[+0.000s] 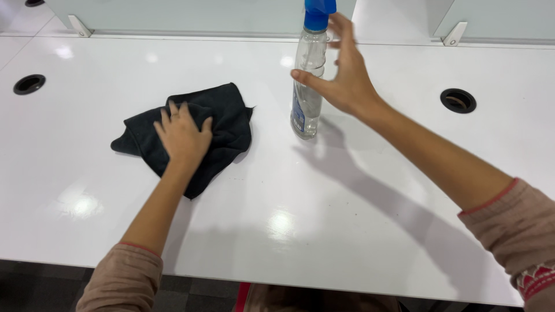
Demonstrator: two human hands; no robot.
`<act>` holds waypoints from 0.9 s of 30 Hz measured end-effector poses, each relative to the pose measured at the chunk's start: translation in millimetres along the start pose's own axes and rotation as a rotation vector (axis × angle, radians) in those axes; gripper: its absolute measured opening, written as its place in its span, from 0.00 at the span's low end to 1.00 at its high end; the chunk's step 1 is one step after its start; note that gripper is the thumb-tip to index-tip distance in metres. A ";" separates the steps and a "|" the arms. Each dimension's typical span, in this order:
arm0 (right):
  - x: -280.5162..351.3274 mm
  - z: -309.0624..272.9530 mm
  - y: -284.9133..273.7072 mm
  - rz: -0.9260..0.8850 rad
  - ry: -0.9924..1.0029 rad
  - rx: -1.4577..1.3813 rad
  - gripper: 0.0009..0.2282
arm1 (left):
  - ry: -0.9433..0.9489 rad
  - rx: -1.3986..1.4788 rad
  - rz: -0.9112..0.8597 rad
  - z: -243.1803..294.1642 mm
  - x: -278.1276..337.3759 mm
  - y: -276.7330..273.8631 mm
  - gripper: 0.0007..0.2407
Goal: The person sprays a white desk surface with liquid from a spray bottle, wipes the area with a dark cloth, and moves an office chair out of the way to continue cleaning.
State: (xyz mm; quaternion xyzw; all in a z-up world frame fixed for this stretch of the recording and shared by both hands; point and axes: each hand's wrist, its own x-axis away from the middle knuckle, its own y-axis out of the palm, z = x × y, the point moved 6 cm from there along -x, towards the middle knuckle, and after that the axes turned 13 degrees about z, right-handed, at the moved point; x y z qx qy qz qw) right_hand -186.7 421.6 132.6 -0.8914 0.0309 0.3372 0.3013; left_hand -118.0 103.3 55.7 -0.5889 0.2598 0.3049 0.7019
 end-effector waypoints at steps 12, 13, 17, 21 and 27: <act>67.4 -107.1 -35.0 -0.190 -0.132 -0.232 0.37 | -0.001 0.728 0.040 93.9 -22.9 -135.9 0.09; 64.4 -111.5 -39.9 -0.189 -0.135 -0.231 0.37 | 0.001 0.728 0.043 107.7 -25.1 -147.8 0.09; 57.9 -101.7 -73.6 -0.203 0.030 -0.189 0.40 | -0.204 1.143 -0.101 141.4 -29.8 -166.2 0.09; 72.3 -81.8 -124.0 -0.331 -0.005 -0.351 0.08 | -0.326 1.399 -0.302 180.4 -31.9 -152.8 0.10; 126.4 -20.9 -232.3 -0.229 0.404 -0.176 0.06 | -0.039 1.410 -0.295 263.6 -29.1 -140.0 0.11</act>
